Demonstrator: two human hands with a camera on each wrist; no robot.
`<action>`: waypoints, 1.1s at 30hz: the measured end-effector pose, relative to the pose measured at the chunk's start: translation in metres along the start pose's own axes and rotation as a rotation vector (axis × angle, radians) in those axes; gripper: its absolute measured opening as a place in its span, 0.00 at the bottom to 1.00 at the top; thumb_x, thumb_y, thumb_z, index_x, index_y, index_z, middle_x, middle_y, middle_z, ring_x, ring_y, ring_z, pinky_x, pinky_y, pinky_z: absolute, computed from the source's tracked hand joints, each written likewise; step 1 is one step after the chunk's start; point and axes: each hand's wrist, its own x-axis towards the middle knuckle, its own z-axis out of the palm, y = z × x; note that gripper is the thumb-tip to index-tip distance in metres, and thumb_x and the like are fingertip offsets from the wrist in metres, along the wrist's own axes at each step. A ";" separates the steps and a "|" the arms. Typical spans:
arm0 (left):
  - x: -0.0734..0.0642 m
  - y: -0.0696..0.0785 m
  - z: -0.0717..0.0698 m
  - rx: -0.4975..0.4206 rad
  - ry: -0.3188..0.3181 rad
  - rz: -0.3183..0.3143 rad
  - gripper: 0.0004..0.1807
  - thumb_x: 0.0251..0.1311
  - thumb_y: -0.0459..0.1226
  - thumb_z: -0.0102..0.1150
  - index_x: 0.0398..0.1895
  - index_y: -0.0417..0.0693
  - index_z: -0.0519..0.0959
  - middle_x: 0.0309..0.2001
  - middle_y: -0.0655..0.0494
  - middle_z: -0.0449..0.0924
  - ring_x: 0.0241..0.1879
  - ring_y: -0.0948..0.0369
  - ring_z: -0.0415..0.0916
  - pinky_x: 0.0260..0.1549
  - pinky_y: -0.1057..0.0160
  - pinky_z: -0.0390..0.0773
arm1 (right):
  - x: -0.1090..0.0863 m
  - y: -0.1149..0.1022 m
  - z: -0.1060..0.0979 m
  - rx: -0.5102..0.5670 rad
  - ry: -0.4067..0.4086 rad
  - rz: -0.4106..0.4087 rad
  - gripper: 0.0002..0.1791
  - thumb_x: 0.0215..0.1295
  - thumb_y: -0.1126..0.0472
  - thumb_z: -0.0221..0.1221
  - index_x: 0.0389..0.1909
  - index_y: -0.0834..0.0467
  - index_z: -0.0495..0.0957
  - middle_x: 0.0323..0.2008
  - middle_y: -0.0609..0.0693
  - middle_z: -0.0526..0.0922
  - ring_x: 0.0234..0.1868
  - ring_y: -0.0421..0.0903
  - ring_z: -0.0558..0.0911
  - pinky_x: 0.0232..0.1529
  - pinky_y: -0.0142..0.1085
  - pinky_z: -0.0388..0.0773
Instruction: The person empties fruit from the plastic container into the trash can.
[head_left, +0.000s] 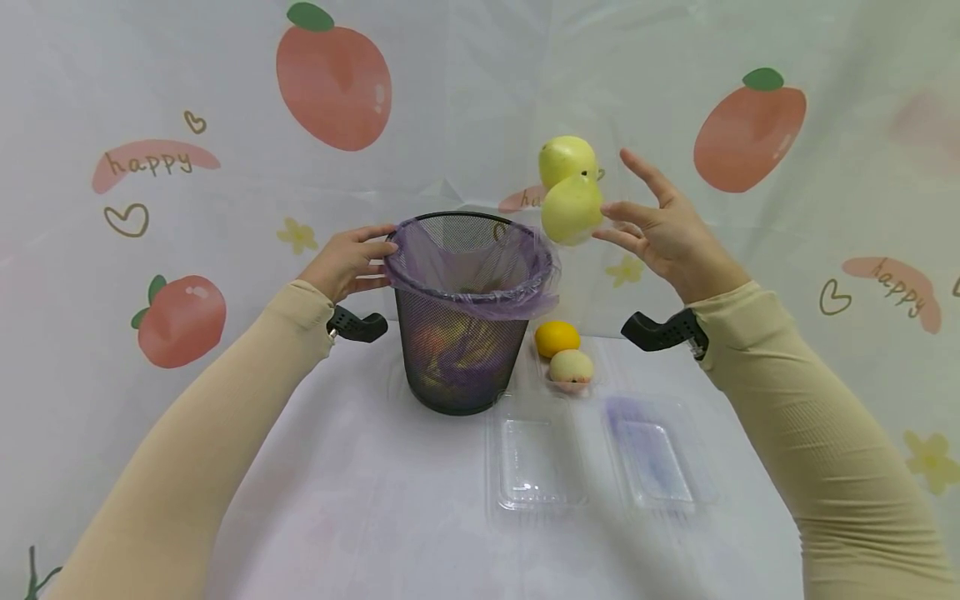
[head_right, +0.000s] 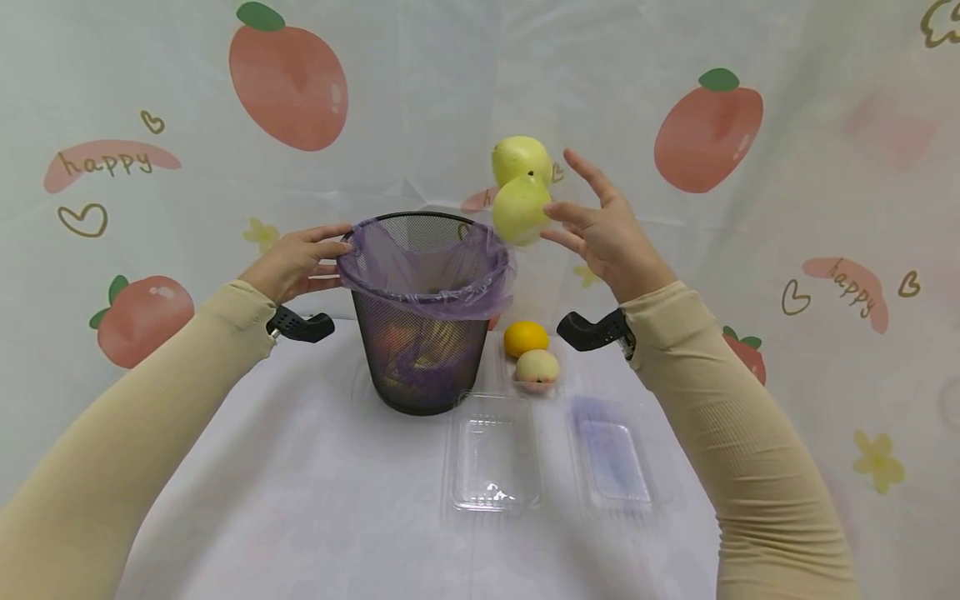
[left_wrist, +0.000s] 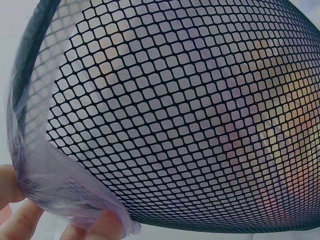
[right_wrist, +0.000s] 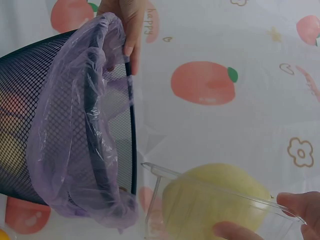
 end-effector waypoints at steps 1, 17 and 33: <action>0.000 0.000 0.000 0.003 -0.001 0.002 0.30 0.71 0.39 0.51 0.75 0.58 0.59 0.54 0.58 0.68 0.45 0.62 0.74 0.45 0.68 0.81 | 0.000 0.000 0.001 -0.005 0.000 -0.001 0.42 0.65 0.75 0.56 0.69 0.30 0.63 0.75 0.39 0.23 0.78 0.51 0.40 0.56 0.36 0.77; -0.001 0.000 0.000 0.008 -0.004 0.004 0.30 0.71 0.38 0.50 0.75 0.58 0.58 0.58 0.55 0.67 0.44 0.63 0.75 0.47 0.67 0.81 | 0.004 -0.004 0.012 -0.047 0.027 0.018 0.42 0.64 0.76 0.56 0.68 0.29 0.64 0.74 0.34 0.23 0.77 0.50 0.34 0.58 0.37 0.76; 0.001 0.001 0.001 0.005 0.003 -0.011 0.30 0.71 0.39 0.51 0.74 0.59 0.59 0.58 0.55 0.67 0.45 0.63 0.75 0.46 0.67 0.81 | 0.008 -0.003 0.020 -0.156 0.016 -0.025 0.43 0.64 0.76 0.56 0.70 0.33 0.62 0.75 0.35 0.28 0.75 0.52 0.54 0.56 0.39 0.77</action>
